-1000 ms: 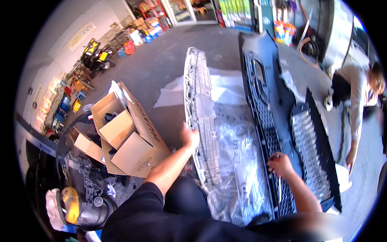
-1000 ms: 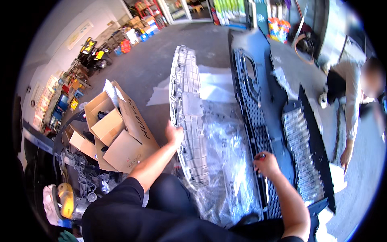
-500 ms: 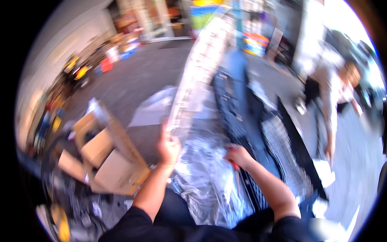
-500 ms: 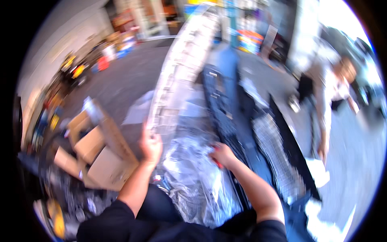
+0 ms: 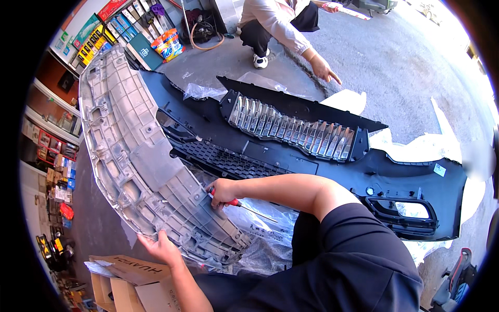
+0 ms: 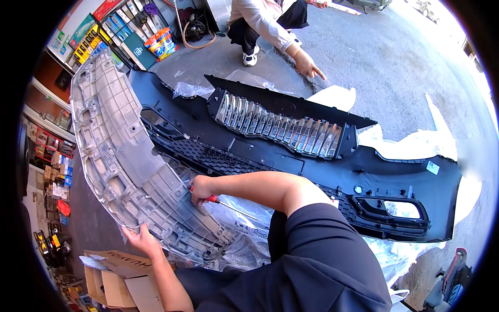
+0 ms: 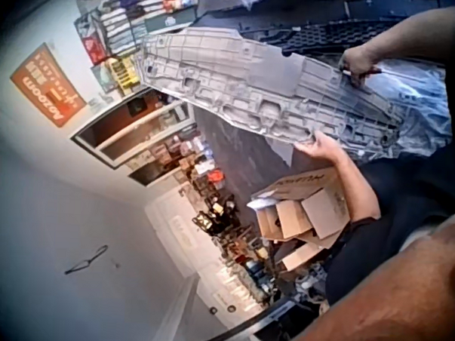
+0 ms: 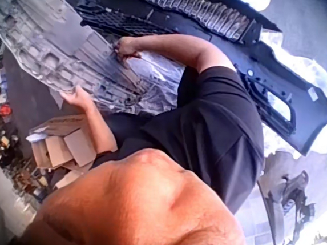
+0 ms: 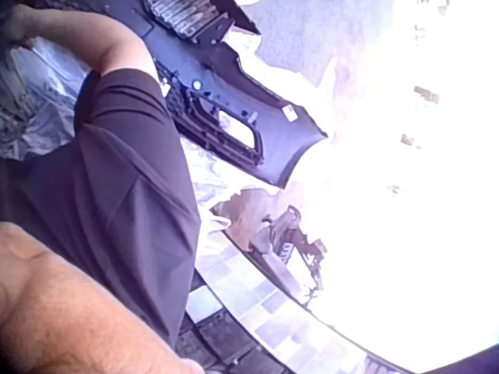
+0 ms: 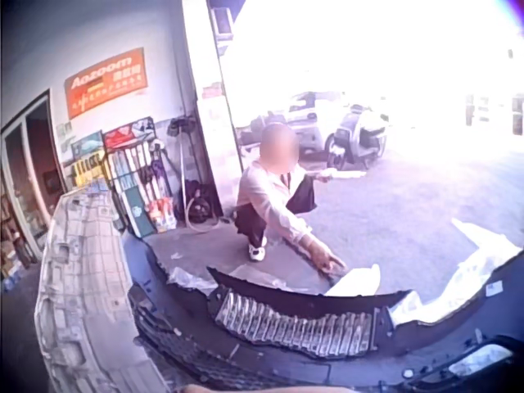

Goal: The person manipulates large plastic automotive bumper and grille components by hand and uses a flathead screwdriver to pry or detach clips and panels.

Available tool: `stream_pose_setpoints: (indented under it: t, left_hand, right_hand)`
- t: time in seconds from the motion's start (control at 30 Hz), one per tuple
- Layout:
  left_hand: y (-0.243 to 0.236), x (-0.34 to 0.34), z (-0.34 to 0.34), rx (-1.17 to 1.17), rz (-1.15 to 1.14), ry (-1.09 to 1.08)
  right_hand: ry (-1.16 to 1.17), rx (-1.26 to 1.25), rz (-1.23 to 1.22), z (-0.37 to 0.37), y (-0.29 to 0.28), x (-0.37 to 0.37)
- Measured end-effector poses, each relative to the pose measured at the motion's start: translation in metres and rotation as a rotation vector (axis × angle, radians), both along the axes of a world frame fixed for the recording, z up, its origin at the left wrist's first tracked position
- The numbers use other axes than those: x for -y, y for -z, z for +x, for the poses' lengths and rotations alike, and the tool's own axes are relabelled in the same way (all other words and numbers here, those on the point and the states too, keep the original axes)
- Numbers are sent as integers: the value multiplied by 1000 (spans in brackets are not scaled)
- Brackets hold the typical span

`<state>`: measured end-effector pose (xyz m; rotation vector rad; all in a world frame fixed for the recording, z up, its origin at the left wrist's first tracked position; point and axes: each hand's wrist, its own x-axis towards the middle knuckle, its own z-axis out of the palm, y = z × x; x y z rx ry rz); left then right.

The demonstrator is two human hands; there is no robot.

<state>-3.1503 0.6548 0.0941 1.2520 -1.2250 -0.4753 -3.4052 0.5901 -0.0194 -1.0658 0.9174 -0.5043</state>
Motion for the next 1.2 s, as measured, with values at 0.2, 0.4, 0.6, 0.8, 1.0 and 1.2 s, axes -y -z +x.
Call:
stream_pose_setpoints:
  t: [0.2, 0.4, 0.6, 0.8, 1.0, 1.2]
  left_hand:
    - [-2, 1, 24, 98, 67, 1]
    - [-4, 8, 43, 155, 34, 119]
    - [-3, 8, 42, 143, 29, 136]
    - [-5, 10, 46, 154, 40, 166]
    - [-8, 8, 48, 174, 87, 144]
    - [-2, 2, 30, 211, 84, 84]
  right_hand:
    - [-55, -261, -19, 29, -9, -2]
    - [-82, -304, 74, 59, -9, 3]
    - [-139, -342, 62, 71, -5, 11]
    - [-73, -337, 142, 78, -9, 10]
    - [-32, -332, 211, 83, -17, 7]
    - [-309, -497, -153, 74, 8, 16]
